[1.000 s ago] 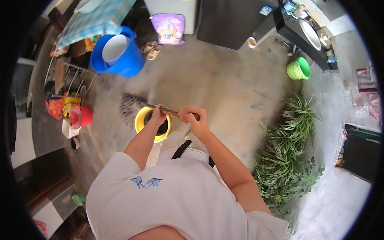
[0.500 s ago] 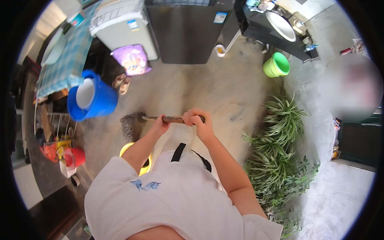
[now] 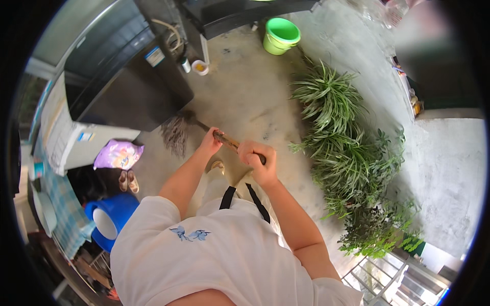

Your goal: The person mops a concrete floor in a cluttered room using a traditional string mop. They navigate around furniture, boxes, and a large round table, moving from an indoor area to an outdoor patio space. The person repeatedly dips the mop into a yellow bucket of water to wet it during the process.

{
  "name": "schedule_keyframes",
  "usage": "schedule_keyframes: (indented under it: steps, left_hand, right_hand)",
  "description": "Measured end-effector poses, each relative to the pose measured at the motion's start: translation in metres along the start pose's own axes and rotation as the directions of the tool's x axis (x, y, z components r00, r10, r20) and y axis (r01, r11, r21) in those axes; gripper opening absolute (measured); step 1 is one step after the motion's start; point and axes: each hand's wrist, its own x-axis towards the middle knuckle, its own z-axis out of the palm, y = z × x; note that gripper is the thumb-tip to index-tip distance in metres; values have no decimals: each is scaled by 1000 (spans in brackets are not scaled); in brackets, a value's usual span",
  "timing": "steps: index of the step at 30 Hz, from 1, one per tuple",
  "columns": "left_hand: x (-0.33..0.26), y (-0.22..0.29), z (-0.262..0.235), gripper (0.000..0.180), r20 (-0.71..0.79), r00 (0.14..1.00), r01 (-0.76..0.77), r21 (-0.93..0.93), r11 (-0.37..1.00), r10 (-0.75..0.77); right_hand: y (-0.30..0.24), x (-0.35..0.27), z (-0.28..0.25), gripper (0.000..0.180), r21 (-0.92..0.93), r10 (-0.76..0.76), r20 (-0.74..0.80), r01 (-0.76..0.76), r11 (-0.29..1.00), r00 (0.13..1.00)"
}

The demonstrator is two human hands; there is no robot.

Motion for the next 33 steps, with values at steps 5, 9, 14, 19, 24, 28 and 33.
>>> schedule_keyframes:
  steps: [5,9,14,19,24,28,33]
  left_hand:
    - [69,-51,72,13,104,984,140,81,987,-148]
    - [91,-109,140,12,65,978,194,55,979,-198]
    - [131,-160,187,14,39,954,289,137,947,-297]
    - [194,-169,222,16,6,930,337,385,859,-368]
    - [288,-151,224,18,-92,936,337,502,796,-339]
    - [345,-130,242,18,-180,954,300,637,710,-241]
    - [442,-55,245,14,-271,934,355,630,690,-233]
  right_hand:
    - [-15,8,-79,13,-106,-80,-288,51,993,954]
    - [-37,16,-172,14,-29,-121,-346,119,993,930]
    - [-44,16,-253,12,-14,-197,-359,206,978,912]
    - [-14,7,-287,9,-269,-219,-501,90,959,837]
    - [27,7,-314,31,-401,210,-468,-418,815,858]
    - [76,49,-323,41,-191,600,-573,-802,566,559]
    - [145,148,-325,52,-155,688,-605,-907,391,400]
